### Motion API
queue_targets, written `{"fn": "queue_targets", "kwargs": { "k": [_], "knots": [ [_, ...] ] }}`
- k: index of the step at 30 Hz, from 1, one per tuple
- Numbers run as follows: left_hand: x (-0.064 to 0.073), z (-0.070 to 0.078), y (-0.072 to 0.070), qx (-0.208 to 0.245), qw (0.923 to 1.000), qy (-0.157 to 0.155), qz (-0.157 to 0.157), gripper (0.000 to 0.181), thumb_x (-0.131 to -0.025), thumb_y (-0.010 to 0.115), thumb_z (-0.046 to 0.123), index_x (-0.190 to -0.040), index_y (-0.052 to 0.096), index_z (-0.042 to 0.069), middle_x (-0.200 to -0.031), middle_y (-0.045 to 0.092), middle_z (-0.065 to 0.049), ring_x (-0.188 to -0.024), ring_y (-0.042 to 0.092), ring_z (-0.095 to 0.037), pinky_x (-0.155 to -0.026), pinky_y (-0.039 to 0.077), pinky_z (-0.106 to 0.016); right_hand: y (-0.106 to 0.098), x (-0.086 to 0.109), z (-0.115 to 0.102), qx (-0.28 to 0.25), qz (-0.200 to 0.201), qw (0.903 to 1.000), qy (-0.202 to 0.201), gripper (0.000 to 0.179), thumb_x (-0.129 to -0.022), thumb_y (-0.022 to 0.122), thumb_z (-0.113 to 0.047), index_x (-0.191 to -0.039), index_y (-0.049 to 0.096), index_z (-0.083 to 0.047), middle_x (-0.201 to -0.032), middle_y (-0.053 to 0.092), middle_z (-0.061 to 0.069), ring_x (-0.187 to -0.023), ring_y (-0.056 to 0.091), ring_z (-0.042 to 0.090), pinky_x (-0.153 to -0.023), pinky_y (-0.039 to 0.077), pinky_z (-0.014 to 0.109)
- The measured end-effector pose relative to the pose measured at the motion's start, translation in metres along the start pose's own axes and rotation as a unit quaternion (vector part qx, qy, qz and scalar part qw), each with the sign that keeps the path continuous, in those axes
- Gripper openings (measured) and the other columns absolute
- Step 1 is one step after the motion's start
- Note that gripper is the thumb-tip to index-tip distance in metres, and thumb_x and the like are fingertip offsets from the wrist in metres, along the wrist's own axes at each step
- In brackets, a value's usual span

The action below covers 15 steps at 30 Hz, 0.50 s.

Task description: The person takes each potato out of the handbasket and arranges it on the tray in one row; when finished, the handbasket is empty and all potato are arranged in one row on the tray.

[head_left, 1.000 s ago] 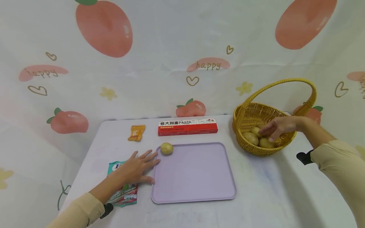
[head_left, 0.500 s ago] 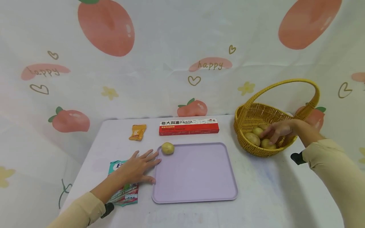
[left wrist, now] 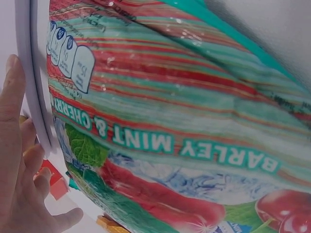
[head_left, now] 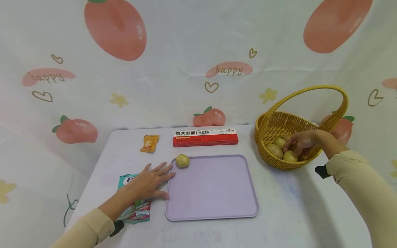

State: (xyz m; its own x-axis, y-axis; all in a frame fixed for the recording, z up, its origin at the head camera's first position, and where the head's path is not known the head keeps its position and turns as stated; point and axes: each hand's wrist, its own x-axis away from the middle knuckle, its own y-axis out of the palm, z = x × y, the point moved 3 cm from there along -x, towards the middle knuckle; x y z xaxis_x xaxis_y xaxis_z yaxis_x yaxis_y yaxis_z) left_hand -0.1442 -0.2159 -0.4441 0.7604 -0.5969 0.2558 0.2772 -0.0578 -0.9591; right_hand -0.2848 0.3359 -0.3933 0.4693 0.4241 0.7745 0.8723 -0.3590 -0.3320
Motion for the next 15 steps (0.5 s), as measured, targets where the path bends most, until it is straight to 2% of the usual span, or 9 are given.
{"fn": "queue_targets", "kwargs": {
  "k": [3,7,13,15],
  "knots": [
    [0.000,0.000,0.000,0.001,1.0000,0.000,0.000,0.084,-0.084,0.061,0.070,-0.150,0.046,0.020,-0.161,0.032,-0.009,-0.149,0.022,-0.038,-0.108,0.022,-0.074,0.000,0.001,0.003,-0.006,0.004,1.0000,0.004,0.046,-0.091,0.067,-0.002,-0.133,0.049,0.006,-0.120,0.048,0.020,-0.099,0.057,0.023,-0.085,0.055,0.044],
    [0.000,0.000,-0.001,-0.001,1.0000,0.001,0.001,0.084,-0.084,0.060,0.070,-0.151,0.046,0.020,-0.161,0.032,-0.009,-0.149,0.022,-0.038,-0.108,0.022,-0.074,0.002,0.000,0.004,-0.012,0.013,0.9998,-0.003,0.045,-0.091,0.070,-0.004,-0.130,0.051,0.006,-0.119,0.049,0.017,-0.097,0.057,0.021,-0.084,0.055,0.041],
    [0.000,0.000,-0.002,-0.003,1.0000,0.004,0.002,0.085,-0.084,0.060,0.070,-0.150,0.046,0.019,-0.160,0.033,-0.010,-0.149,0.023,-0.038,-0.107,0.023,-0.074,0.001,0.005,-0.005,0.045,0.026,0.9975,-0.048,0.039,-0.089,0.069,-0.001,-0.124,0.055,0.008,-0.120,0.053,0.015,-0.090,0.057,0.017,-0.076,0.054,0.032],
    [0.000,0.000,-0.001,-0.002,1.0000,0.005,0.003,0.085,-0.084,0.060,0.070,-0.150,0.046,0.019,-0.160,0.034,-0.010,-0.148,0.023,-0.038,-0.107,0.023,-0.074,0.000,0.009,-0.009,0.066,0.034,0.9953,-0.062,0.039,-0.089,0.070,-0.001,-0.124,0.057,0.009,-0.115,0.057,0.014,-0.086,0.056,0.015,-0.073,0.053,0.030]
  ]
}}
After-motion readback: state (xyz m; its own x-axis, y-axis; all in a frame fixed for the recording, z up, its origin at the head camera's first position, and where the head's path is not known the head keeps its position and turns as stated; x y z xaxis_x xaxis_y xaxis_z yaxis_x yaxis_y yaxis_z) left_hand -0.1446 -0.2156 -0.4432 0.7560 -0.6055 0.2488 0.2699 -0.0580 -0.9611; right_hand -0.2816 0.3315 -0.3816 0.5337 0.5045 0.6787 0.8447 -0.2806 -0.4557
